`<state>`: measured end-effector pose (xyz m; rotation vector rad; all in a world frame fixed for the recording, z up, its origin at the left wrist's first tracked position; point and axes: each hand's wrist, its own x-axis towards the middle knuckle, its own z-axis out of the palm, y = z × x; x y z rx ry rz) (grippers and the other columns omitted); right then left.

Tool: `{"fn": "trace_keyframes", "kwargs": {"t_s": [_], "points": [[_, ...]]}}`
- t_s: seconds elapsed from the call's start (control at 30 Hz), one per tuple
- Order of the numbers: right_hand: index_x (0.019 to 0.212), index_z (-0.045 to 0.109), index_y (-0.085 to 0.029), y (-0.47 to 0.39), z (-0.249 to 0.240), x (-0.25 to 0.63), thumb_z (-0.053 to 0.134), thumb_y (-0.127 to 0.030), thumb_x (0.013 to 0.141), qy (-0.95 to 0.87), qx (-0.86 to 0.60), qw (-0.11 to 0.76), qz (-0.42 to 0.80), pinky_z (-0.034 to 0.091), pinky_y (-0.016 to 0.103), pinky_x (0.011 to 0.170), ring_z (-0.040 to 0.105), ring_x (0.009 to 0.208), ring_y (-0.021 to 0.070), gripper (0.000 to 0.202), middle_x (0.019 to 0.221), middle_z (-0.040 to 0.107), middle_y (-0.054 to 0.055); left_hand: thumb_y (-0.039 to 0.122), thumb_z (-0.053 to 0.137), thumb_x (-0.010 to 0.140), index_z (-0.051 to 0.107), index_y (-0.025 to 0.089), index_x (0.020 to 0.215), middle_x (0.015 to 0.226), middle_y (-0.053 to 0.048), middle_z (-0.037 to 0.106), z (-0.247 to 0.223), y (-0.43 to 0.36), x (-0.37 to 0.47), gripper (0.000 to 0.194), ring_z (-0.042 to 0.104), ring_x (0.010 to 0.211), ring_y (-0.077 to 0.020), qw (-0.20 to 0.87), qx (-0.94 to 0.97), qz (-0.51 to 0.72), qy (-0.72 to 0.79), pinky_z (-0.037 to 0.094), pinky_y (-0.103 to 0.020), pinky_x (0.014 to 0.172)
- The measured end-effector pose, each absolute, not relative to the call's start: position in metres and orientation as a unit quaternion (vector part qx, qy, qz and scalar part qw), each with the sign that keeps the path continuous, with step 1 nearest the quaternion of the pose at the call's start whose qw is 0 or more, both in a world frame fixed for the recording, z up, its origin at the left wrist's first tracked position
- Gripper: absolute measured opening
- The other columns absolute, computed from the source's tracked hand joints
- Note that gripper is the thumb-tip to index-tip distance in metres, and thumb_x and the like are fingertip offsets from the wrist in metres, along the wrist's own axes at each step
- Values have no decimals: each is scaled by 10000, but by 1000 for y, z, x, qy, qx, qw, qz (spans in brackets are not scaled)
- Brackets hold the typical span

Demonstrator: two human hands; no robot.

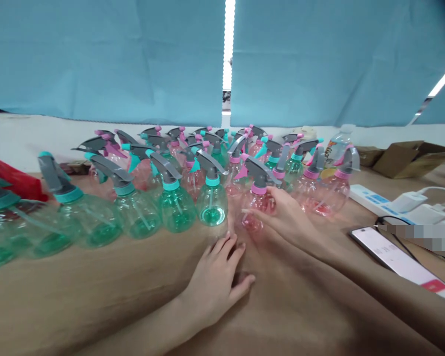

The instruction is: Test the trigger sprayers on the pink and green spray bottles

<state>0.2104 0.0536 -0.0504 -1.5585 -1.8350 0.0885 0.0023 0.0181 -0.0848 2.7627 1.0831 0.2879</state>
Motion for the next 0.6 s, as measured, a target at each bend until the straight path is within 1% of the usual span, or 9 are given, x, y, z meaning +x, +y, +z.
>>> {"fn": "trace_keyframes", "kwargs": {"t_s": [0.1, 0.33, 0.47, 0.6], "points": [[1165, 558, -173, 64, -52, 208, 602, -545, 785, -714, -602, 356, 28, 466, 448, 868, 581, 1060, 300, 534, 1157, 638, 133, 433, 573, 886, 512, 131, 1298, 1402, -155, 468, -84, 18, 2, 514, 386, 1310, -334, 89, 922, 100, 362, 375, -512, 1024], [1161, 565, -124, 77, -51, 202, 587, -615, 760, -706, -621, 342, 0, 481, 438, 795, 587, 995, 313, 634, 1084, 659, 151, 422, 568, 894, 491, 119, 1323, 1423, -160, 440, -84, 19, 1, 531, 357, 1328, -337, 87, 923, 81, 366, 366, -516, 1030], [1111, 593, -137, 80, -47, 197, 554, -610, 783, -701, -634, 327, -14, 479, 425, 704, 587, 942, 322, 577, 996, 682, 133, 416, 575, 888, 494, 119, 1317, 1409, -158, 457, -83, 19, 2, 528, 367, 1321, -341, 89, 924, 85, 362, 368, -522, 1029], [1139, 575, -150, 81, -46, 194, 510, -583, 823, -702, -638, 315, -24, 475, 413, 684, 577, 977, 322, 540, 1062, 675, 127, 421, 560, 896, 478, 119, 1331, 1419, -160, 446, -83, 20, 3, 536, 357, 1329, -333, 88, 926, 76, 360, 370, -522, 1026]]}}
